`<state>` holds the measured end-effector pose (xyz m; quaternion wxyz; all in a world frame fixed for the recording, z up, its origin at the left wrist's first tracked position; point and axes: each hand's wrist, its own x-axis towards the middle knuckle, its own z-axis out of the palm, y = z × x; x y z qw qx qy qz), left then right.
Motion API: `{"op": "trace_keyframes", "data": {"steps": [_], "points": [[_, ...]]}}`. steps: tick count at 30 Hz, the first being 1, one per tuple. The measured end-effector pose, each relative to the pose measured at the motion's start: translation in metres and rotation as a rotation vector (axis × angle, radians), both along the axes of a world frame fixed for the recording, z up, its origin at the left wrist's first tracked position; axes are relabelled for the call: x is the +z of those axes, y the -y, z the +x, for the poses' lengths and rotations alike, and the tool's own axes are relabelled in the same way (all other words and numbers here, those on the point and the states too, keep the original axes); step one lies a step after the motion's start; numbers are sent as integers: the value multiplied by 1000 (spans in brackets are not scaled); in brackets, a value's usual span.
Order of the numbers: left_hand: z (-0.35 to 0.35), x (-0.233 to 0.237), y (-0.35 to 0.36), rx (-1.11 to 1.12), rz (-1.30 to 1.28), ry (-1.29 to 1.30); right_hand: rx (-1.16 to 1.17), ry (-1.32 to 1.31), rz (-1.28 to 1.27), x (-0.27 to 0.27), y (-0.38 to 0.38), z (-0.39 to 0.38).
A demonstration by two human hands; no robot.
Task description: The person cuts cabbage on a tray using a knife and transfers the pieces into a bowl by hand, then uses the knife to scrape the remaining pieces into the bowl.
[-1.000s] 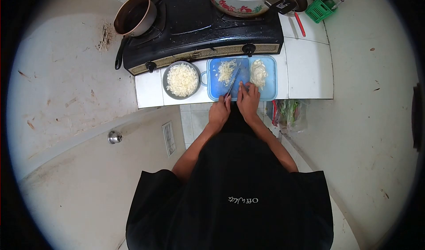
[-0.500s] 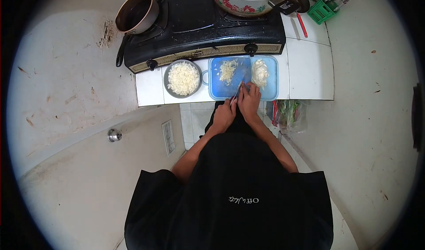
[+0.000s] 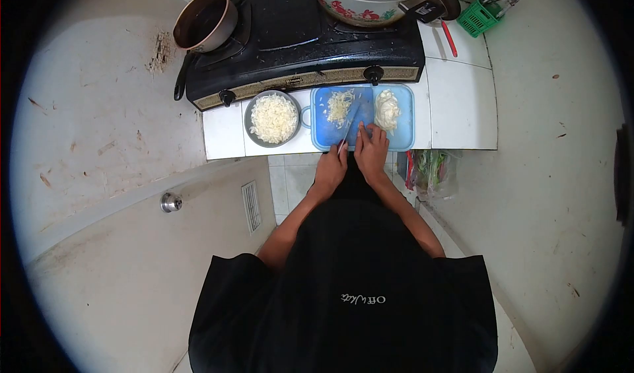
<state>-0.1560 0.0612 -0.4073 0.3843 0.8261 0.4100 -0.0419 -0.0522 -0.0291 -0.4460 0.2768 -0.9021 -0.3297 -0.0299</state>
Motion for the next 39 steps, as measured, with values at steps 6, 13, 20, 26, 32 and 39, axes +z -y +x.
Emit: {"op": "trace_keyframes", "data": {"steps": [6, 13, 20, 26, 32, 39], "points": [[2, 11, 14, 2, -84, 23, 0, -3, -5, -1, 1, 0], [3, 3, 16, -4, -115, 37, 2, -30, -6, 0, 1, 1], [8, 3, 15, -52, 37, -58, 12, -1, -5, 4, 1, 2], [7, 7, 14, -18, 14, -53, 12, 9, -15, 4, 3, 1], [4, -3, 6, -6, -37, 12, 27, 10, 45, -4, 4, 4], [1, -11, 4, 0, -51, 70, 54, 36, 58, 2, 1, -1]]}}
